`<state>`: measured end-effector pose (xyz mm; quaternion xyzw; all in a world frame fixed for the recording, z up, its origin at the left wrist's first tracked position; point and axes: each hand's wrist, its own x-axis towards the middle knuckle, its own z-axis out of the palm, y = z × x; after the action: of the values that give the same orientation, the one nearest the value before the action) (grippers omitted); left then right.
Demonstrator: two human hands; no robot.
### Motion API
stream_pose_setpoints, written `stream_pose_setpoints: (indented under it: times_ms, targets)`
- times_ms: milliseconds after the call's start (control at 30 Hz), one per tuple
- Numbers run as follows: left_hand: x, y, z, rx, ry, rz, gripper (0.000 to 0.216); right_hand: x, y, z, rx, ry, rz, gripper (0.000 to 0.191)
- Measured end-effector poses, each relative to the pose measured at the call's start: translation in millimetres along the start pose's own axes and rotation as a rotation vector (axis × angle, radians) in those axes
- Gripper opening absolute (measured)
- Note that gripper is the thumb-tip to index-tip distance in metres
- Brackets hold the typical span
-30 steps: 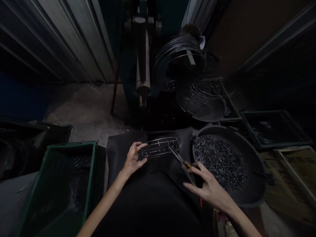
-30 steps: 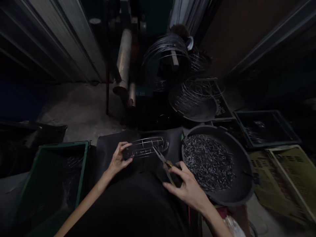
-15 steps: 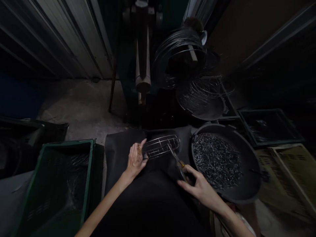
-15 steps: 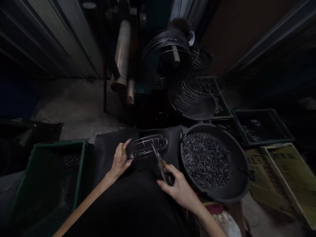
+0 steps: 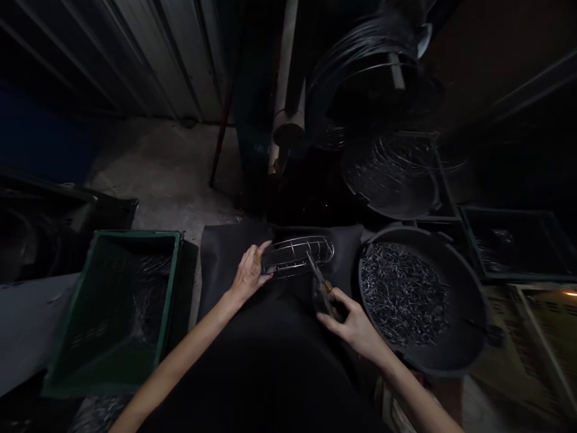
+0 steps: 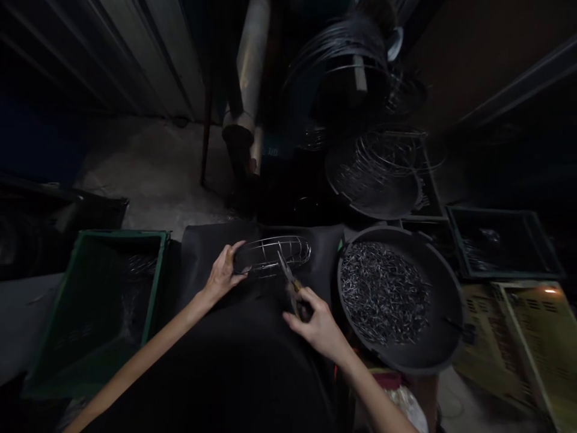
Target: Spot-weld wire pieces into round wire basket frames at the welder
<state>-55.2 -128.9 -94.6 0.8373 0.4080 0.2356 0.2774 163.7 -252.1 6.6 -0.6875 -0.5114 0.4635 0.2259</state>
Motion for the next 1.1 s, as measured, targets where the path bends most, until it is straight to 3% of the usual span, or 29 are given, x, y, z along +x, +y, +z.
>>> stream_pose_setpoints:
  times_ms: [133, 267, 367, 567, 767, 933, 1100]
  targets:
    - [2.4, 2.5, -7.0, -0.002, -0.026, -0.026, 0.076, 1.4, 4.2, -5.5, -0.040, 0.002, 0.000, 0.024]
    - [5.6, 8.8, -9.5, -0.009, -0.039, -0.025, 0.070, 3.2, 13.9, -19.5, -0.395, 0.081, -0.140, 0.019]
    - [5.3, 11.6, -7.7, 0.027, -0.043, -0.043, 0.065, 4.0, 14.6, -20.2, -0.594, 0.110, -0.151, 0.023]
    - [-1.1, 12.3, -3.3, 0.072, -0.003, -0.079, 0.069, 5.3, 10.3, -4.3, -0.315, 0.049, -0.158, 0.016]
    - [-5.3, 18.0, -0.6, 0.080, 0.001, -0.089, 0.071, 5.7, 12.2, 7.7, -0.082, -0.023, -0.117, 0.021]
    - [-8.5, 18.6, -2.8, 0.074, -0.035, -0.111, 0.067, 1.9, 11.5, 6.1, -0.247, 0.061, -0.136, 0.021]
    - [-8.1, 15.3, -3.8, 0.136, -0.039, -0.073, 0.063, -2.1, 2.7, -14.0, -0.397, 0.032, -0.112, 0.023]
